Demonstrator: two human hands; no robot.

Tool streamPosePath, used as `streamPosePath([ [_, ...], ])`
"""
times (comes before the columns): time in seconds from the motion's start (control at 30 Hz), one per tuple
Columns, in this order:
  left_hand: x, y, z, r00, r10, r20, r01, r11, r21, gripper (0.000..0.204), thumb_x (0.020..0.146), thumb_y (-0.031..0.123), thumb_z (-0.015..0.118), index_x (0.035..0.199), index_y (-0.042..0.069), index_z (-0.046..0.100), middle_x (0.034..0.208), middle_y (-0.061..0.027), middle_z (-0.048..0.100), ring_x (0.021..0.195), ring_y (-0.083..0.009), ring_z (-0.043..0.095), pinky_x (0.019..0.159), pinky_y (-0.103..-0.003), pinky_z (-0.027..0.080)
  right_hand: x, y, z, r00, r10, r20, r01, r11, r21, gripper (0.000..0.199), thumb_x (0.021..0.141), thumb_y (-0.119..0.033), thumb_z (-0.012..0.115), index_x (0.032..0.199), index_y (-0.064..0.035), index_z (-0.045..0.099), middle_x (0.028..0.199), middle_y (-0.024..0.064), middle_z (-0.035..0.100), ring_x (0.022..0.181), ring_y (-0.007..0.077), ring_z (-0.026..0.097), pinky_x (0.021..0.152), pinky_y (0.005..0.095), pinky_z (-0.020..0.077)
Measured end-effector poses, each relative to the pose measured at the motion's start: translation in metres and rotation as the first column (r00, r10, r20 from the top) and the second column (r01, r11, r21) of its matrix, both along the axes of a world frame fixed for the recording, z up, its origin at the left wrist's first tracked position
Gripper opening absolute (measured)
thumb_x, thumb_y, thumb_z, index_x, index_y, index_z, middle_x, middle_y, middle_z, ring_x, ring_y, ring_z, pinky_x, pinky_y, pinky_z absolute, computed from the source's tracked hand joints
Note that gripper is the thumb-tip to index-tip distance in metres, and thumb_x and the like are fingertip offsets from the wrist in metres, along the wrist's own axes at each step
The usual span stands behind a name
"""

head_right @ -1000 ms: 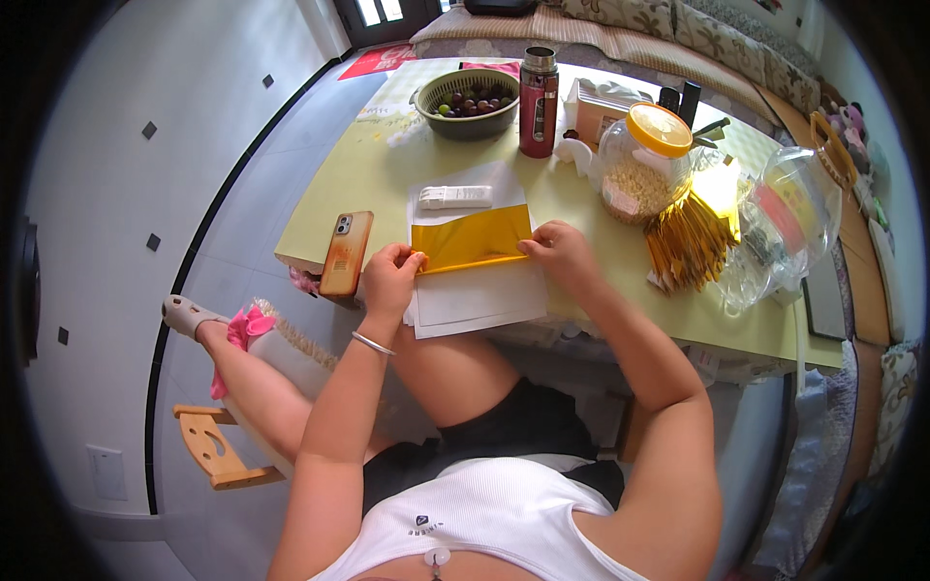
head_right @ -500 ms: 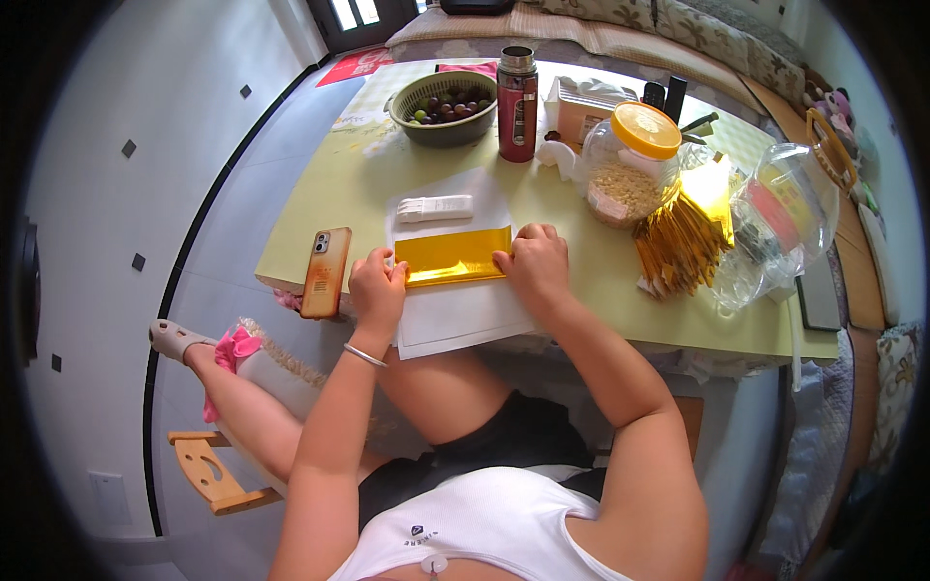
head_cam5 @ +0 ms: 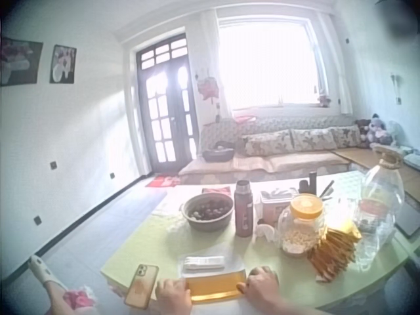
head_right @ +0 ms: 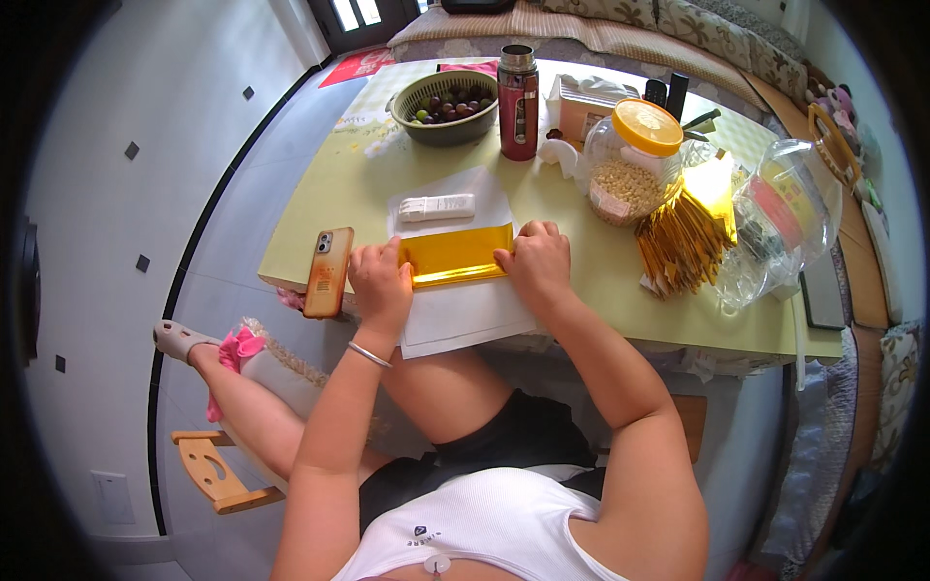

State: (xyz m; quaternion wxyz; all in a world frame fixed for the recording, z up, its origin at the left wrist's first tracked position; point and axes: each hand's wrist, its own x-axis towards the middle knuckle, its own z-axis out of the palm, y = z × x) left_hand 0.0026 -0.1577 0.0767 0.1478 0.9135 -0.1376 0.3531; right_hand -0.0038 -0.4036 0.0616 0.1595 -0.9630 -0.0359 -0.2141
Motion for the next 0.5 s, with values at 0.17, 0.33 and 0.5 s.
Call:
streamPosePath([
  [0.17, 0.017, 0.022, -0.005, 0.857, -0.461, -0.230, 0.461, 0.886, -0.056, 0.031, 0.084, 0.000, 0.062, 0.112, 0.006, 0.073, 0.120, -0.0152, 0.067, 0.114, -0.0352, 0.061, 0.098, -0.044, 0.050, -0.002, 0.007, 0.009, 0.999, 0.022, -0.029, -0.021, 1.000, 0.023, 0.033, 0.080, -0.036, 0.078, 0.090, -0.0046, 0.078, 0.103, 0.0050, 0.069, 0.106, 0.0251, 0.058, 0.091, 0.0397, 0.0449],
  [0.33, 0.006, 0.027, 0.016, 0.746, -0.535, -0.397, 0.631, 0.757, 0.168, 0.048, 0.091, 0.039, 0.069, 0.133, 0.017, 0.066, 0.141, -0.0313, 0.051, 0.132, -0.0469, 0.049, 0.109, -0.047, 0.043, -0.006, 0.008, 0.018, 0.998, -0.025, -0.057, 0.026, 0.999, 0.019, 0.052, 0.084, -0.035, 0.075, 0.123, -0.0021, 0.064, 0.128, 0.0125, 0.061, 0.122, 0.0293, 0.054, 0.103, 0.0434, 0.0413],
  [0.5, 0.001, 0.030, -0.006, 0.789, -0.391, -0.475, 0.573, 0.748, 0.335, 0.082, 0.089, 0.075, 0.048, 0.155, 0.026, 0.041, 0.157, -0.0352, 0.026, 0.148, -0.0493, 0.023, 0.121, -0.051, 0.021, -0.011, 0.022, 0.006, 0.949, 0.313, 0.014, -0.296, 0.911, -0.288, 0.065, 0.091, -0.038, 0.067, 0.141, 0.0001, 0.051, 0.154, 0.0196, 0.043, 0.148, 0.0332, 0.033, 0.122, 0.0491, 0.0237],
])
